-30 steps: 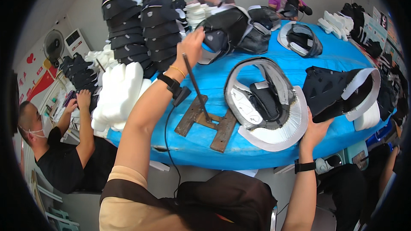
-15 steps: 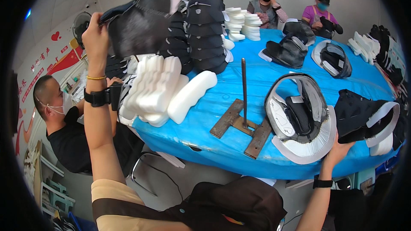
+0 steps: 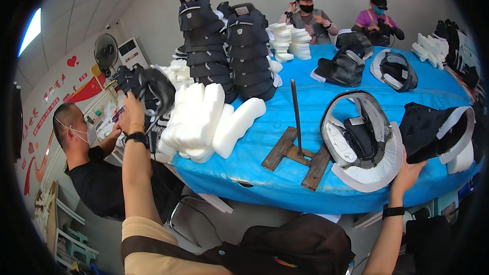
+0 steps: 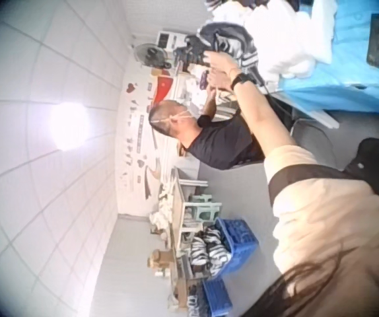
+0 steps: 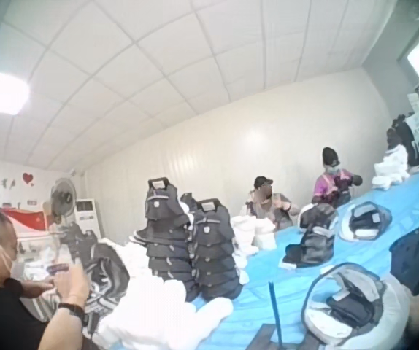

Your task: The recorder is assembling shoe components by inserting white foam padding into the interior of shoe uppers and checking the assembly.

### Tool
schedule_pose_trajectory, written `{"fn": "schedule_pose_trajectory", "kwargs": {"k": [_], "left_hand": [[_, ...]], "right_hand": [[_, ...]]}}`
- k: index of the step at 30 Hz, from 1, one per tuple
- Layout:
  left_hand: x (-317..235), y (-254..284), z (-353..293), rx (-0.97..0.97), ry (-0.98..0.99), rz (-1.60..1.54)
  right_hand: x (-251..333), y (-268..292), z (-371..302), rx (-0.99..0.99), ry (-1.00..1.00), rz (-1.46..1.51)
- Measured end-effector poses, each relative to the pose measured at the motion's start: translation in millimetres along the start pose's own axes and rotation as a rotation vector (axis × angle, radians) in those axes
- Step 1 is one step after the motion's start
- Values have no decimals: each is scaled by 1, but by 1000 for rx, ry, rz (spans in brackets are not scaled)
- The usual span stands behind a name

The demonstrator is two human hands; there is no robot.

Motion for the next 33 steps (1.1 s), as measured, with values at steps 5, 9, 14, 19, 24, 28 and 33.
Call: {"fn": "schedule_pose_trajectory", "kwargs": {"k": [5,9,14,19,24,28,33], "left_hand": [[69,-79,-35,170,18,-345],[73,-72,-45,354,3,-324],[85,-15,-46,442,-42,271],[5,97,-63,-29,-182,-1043],[-148,254,-209,392,-688,-1436],[-231,291,-320,1091,-950,-1943],[-255,282,-413,1152,-999,-1805]], "right_hand": [[-1,-18,-2,14,1,77],[8,-7,-1,37,-56,360],[28,19,-1,-109,-149,911],[79,57,-29,-45,152,989],[79,54,-96,500,-148,1085],[87,30,-173,843,-363,1039],[87,60,-225,1037,-443,949]]}}
Point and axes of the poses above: each hand's wrist, its own z-axis towards the middle knuckle, its own y-axis out of the back of the hand, x = y × z, the point moved 7 cm from there along z, towards the middle knuckle, and after that the axes turned 12 degrees about z, right-handed, at the moved point
